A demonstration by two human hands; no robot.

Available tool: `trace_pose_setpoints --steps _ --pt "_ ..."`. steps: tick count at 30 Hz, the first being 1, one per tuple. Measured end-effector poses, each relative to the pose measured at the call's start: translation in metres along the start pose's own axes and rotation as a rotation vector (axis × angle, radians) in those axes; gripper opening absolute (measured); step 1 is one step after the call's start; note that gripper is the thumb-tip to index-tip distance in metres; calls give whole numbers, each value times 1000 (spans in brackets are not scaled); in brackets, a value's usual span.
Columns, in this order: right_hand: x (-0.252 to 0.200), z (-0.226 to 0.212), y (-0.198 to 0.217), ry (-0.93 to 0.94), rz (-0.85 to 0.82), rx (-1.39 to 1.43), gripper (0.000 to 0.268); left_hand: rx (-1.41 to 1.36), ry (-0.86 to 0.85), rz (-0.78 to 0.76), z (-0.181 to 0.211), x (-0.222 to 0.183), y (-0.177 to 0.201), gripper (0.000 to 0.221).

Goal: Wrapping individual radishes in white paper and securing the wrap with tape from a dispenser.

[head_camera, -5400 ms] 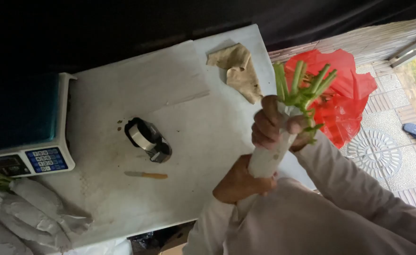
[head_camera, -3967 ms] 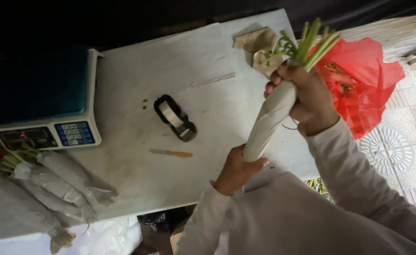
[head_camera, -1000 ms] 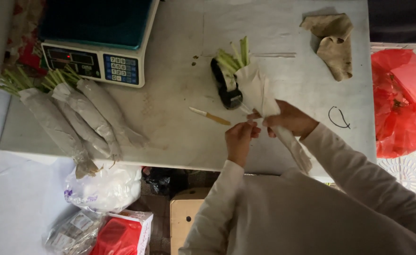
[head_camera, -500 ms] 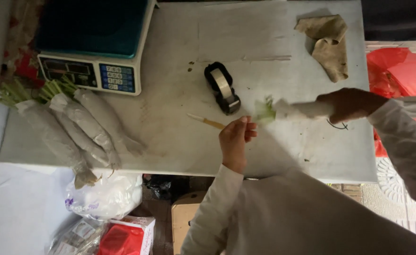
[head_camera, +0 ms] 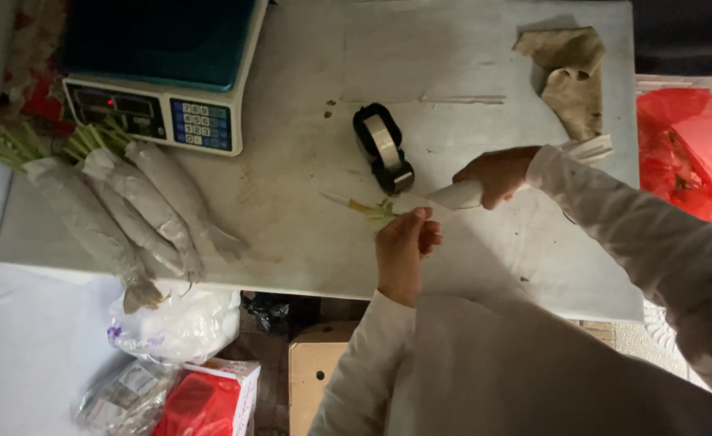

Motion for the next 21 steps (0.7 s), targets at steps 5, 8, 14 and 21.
trace_pose_setpoints --steps 5,8,14,21 --pt "4 -18 24 -29 -22 -21 77 -37 57 17 -18 1 3 25" --pt "7 -26 34 10 -48 -30 74 0 73 -1 -18 -2 3 28" --pt "9 -34 48 62 -51 -67 70 37 110 -20 -38 2 11 29" --pt "-2 -50 45 75 -149 92 77 262 -70 -39 -65 44 32 35"
Point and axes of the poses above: each hand's wrist, its own x-axis towards the middle knuckle, its own y-axis out of the back of the hand, z = x × y, the point moved 9 cm from there along x, towards the middle knuckle, and after that the axes turned 13 degrees about -y, right-handed, at the moved point
